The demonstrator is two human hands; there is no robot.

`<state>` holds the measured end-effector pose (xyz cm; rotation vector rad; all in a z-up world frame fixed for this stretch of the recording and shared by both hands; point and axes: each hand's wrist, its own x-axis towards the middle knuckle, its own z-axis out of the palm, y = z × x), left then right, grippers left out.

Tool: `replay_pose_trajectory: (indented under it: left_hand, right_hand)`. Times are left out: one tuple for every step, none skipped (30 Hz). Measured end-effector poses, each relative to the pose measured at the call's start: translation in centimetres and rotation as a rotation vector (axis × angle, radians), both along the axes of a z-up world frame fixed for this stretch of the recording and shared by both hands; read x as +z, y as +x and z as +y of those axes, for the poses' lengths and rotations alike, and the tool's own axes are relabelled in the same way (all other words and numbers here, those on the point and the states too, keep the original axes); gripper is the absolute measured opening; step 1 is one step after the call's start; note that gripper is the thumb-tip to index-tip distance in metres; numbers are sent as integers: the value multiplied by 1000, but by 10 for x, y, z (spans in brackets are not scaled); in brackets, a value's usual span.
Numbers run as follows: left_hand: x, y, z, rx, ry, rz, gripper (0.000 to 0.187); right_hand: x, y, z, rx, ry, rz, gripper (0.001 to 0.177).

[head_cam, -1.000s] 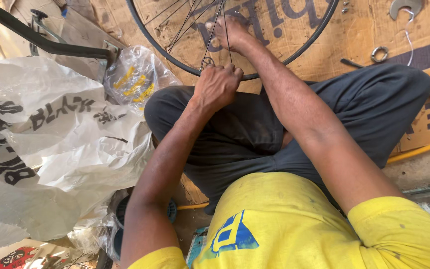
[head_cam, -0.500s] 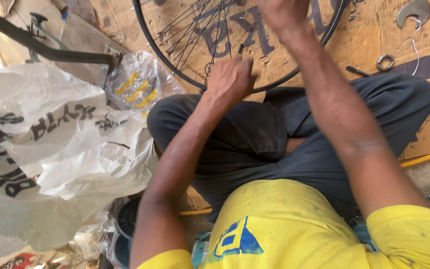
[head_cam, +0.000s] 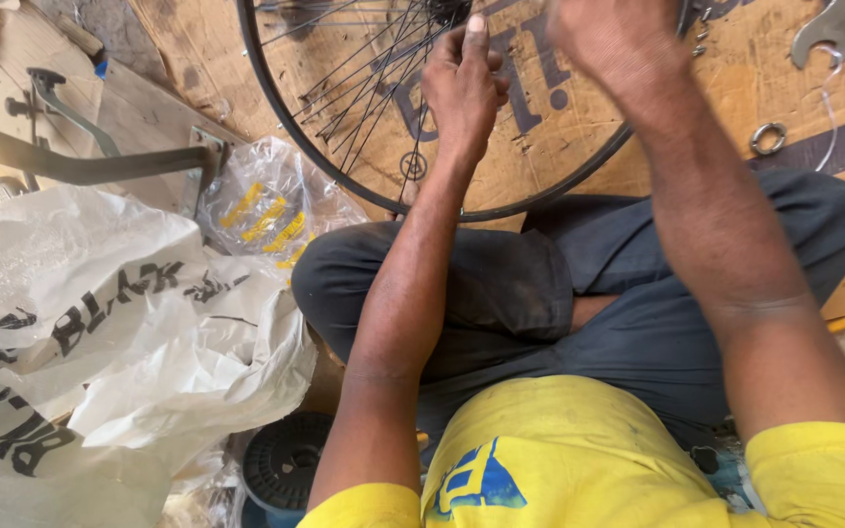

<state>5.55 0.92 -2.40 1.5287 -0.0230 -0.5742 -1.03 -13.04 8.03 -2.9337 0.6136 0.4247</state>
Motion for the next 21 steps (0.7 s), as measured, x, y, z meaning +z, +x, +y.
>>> replay_pose_trajectory:
  left_hand:
    - [1, -1, 3, 11, -11, 32, 46]
    - [2, -1, 2, 18, 9, 67, 45]
    - [4, -2, 0, 24, 28, 103, 44]
    - [5, -3, -2, 27, 44, 139, 44]
    - [6, -3, -1, 33, 56, 86, 40]
    - [7, -4, -3, 34, 61, 32, 37]
    - [7, -5, -5, 35, 65, -23, 33]
    - [7, -6, -5, 34, 124, -77, 30]
    - [7, -7, -6, 32, 184, -132, 27]
    - [7, -10, -4, 25, 249, -187, 24]
    - [6, -12, -2, 24, 259, -204, 22]
    - [5, -13, -3, 16, 267, -226, 21]
    - [5, -14, -3, 8, 275, -247, 20]
    - [4, -14, -4, 9, 252, -237, 18]
    - [4, -14, -2, 10, 229, -228, 17]
    - [4, -12, -2, 23, 208, -220, 16]
    - [4, -10, -3, 26, 218, -208, 16]
    - [3, -11, -3, 27, 232, -190, 16]
    - [2, -13, -3, 29, 246, -172, 16]
    - [1, -12, -3, 25, 244, -204, 16]
    - [0, -11, -2, 20, 241, -237, 17]
  right_hand:
    - [4, -2, 4, 81, -30, 35, 24]
    - [7, -3, 5, 164, -65, 67, 23]
    - [7, -5, 6, 247, -99, 98, 23]
    - [5, -8, 5, 327, -136, 131, 22]
    - [-2, -11, 1, 407, -172, 164, 22]
    - [-12, -16, -3, 457, -20, -3, 20]
    - [-25, -22, -5, 502, 133, -170, 21]
    - [-42, -23, -7, 548, 292, -342, 26]
    - [-60, -17, -11, 188, 595, -324, 25]
    - [-80, -8, -11, -191, 889, -292, 24]
    - [-97, 1, -11, -582, 1166, -244, 23]
    - [-111, 11, -13, -649, 1480, -319, 33]
    - [-122, 19, -13, -708, 1795, -395, 44]
    - [-132, 28, -8, -757, 1841, -439, 40]
    - [-139, 38, -1, -805, 1887, -483, 35]
    - [-144, 48, 2, -842, 1936, -518, 31]
    - [-147, 54, 0, -826, 1978, -550, 32]
    - [-151, 57, 1, -818, 2022, -578, 33]
    - [-154, 59, 3, -810, 2066, -607, 33]
    - [-156, 60, 3, -817, 2051, -648, 33]
    - [-157, 61, 3, -825, 2036, -690, 34]
